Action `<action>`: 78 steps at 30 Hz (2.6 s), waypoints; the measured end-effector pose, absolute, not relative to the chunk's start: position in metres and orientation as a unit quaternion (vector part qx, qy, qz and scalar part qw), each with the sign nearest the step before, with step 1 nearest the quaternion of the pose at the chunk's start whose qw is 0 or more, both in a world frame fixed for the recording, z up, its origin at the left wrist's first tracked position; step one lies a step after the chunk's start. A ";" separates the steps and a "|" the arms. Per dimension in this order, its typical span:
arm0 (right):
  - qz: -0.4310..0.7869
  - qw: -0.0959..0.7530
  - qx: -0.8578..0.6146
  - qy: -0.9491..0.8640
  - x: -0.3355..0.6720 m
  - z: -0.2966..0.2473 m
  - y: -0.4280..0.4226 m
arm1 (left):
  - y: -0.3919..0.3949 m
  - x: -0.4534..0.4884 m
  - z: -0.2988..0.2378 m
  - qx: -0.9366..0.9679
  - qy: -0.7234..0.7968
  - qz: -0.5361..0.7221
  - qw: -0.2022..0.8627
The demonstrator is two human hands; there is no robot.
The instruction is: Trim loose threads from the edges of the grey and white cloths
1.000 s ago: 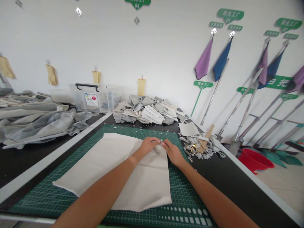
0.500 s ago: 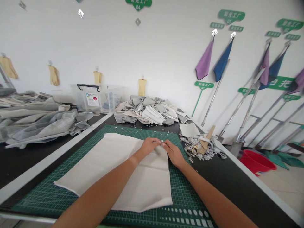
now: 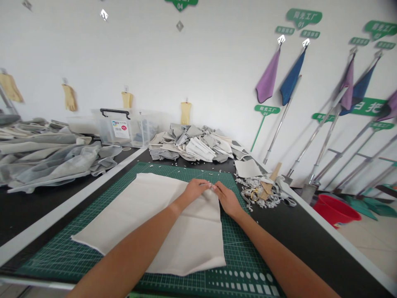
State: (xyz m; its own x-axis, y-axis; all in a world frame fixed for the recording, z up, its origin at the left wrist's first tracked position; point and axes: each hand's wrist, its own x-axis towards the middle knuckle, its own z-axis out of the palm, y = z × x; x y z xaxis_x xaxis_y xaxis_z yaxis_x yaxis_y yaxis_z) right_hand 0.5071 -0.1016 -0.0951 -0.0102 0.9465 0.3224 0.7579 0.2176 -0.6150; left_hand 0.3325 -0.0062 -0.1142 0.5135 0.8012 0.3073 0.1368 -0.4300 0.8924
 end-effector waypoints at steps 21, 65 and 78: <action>-0.017 0.216 -0.745 -0.631 0.512 -0.089 -0.101 | -0.017 0.334 -0.108 0.783 0.330 0.398 0.347; 0.073 0.680 -0.481 -0.549 0.561 0.127 -0.090 | -0.019 0.102 0.118 0.731 0.481 0.439 0.204; 0.038 0.675 -0.456 -0.579 0.557 0.188 -0.105 | -0.042 0.089 0.169 0.710 0.447 0.523 0.154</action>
State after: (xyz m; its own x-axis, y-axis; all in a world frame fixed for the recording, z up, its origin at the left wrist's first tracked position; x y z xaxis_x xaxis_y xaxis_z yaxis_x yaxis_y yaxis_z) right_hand 0.5573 -0.1051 0.1876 0.3267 0.5800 0.7462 0.4768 0.5805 -0.6600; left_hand 0.0887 -0.0415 0.1693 0.0549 0.7954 0.6036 0.4725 -0.5532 0.6860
